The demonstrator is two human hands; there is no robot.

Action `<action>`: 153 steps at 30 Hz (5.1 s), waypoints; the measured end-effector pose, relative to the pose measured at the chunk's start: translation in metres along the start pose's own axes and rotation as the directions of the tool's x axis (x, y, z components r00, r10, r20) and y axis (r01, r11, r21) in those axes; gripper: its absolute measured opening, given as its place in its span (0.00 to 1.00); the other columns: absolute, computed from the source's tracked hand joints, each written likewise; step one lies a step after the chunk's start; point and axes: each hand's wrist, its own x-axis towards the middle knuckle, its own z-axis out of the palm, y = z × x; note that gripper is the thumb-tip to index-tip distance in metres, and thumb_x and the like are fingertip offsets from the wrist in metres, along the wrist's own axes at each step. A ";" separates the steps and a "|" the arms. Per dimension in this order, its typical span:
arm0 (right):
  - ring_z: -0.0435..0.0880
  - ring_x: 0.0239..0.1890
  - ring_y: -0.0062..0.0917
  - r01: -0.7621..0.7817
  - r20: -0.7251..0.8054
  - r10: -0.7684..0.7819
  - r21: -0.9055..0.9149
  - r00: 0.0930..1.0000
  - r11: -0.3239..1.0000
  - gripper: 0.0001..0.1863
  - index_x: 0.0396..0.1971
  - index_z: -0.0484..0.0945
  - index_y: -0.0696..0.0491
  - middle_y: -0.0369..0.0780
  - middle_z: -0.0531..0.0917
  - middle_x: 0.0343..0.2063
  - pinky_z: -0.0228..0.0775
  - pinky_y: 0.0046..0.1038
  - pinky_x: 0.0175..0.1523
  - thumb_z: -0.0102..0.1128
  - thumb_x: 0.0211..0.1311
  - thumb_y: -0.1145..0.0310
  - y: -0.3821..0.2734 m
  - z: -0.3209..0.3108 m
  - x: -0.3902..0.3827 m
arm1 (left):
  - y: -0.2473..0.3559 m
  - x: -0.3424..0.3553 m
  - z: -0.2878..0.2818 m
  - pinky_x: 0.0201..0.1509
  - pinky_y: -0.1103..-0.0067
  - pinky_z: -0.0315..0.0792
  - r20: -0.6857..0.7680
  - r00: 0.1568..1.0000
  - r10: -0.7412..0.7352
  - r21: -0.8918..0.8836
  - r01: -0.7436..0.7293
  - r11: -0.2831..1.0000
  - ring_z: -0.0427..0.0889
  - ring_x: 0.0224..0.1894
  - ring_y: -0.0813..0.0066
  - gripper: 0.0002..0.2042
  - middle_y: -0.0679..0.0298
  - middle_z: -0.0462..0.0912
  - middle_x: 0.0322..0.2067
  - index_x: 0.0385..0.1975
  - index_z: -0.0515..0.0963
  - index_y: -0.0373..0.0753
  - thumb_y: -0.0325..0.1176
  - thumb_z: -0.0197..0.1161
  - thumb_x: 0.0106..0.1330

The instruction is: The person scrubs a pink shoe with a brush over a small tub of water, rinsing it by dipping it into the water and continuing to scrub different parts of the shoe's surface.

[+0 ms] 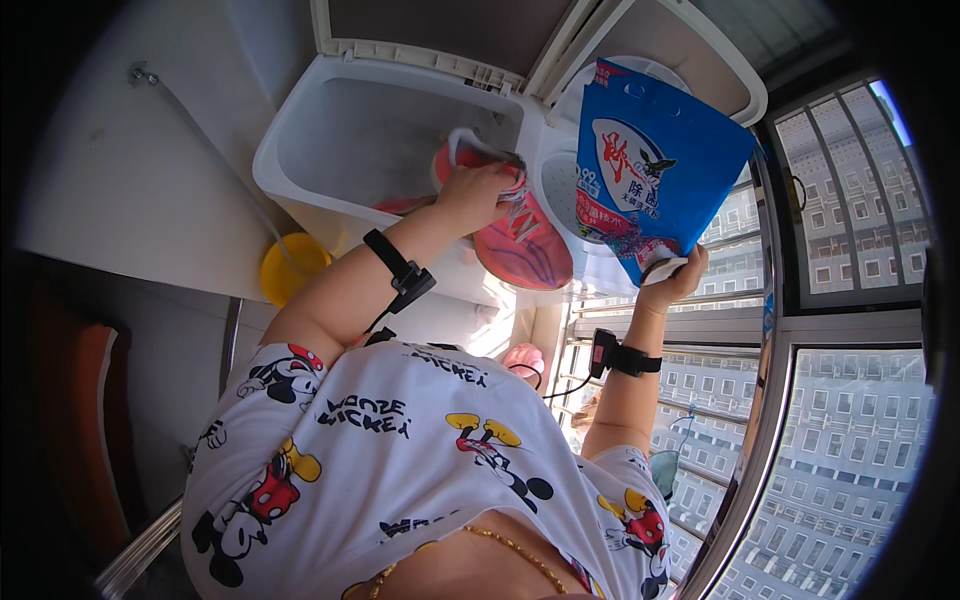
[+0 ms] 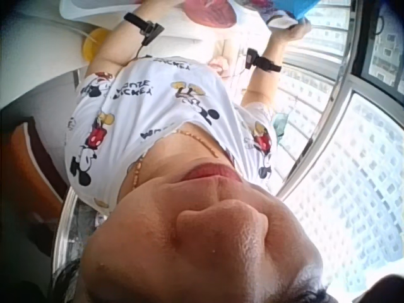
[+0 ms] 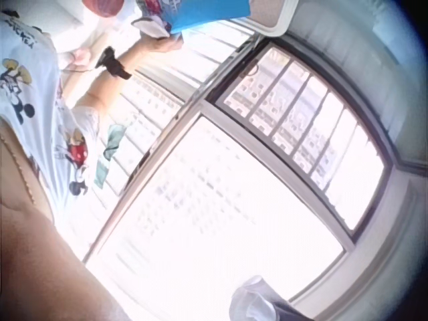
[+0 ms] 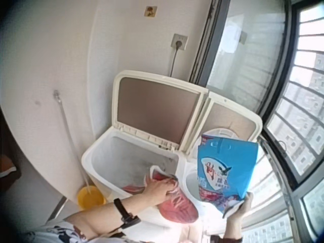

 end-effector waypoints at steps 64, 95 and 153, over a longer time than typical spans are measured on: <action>0.80 0.27 0.31 -0.400 0.865 0.266 -0.084 0.425 0.913 0.21 0.57 0.73 0.47 0.46 0.79 0.29 0.72 0.27 0.35 0.57 0.63 0.64 -0.138 0.078 0.004 | -0.037 -0.041 0.002 0.31 0.71 0.72 -0.165 0.980 -0.110 0.372 0.165 0.913 0.81 0.28 0.68 0.07 0.62 0.78 0.28 0.31 0.79 0.44 0.33 0.56 0.56; 0.80 0.24 0.41 -0.164 0.830 0.021 0.085 0.557 0.983 0.15 0.47 0.81 0.41 0.46 0.77 0.21 0.72 0.39 0.29 0.56 0.60 0.60 -0.122 0.165 -0.014 | -0.021 -0.052 0.013 0.33 0.71 0.75 -0.243 0.970 -0.008 0.197 0.057 0.979 0.82 0.30 0.65 0.07 0.62 0.80 0.33 0.30 0.78 0.39 0.31 0.55 0.53; 0.77 0.19 0.39 -0.171 0.884 0.135 -0.064 0.448 0.983 0.24 0.57 0.73 0.39 0.43 0.75 0.20 0.71 0.37 0.26 0.60 0.57 0.66 -0.049 0.031 -0.108 | -0.101 -0.070 -0.057 0.33 0.80 0.67 -0.135 0.847 -0.514 -0.486 0.395 0.779 0.74 0.28 0.74 0.15 0.63 0.77 0.29 0.36 0.75 0.35 0.41 0.64 0.58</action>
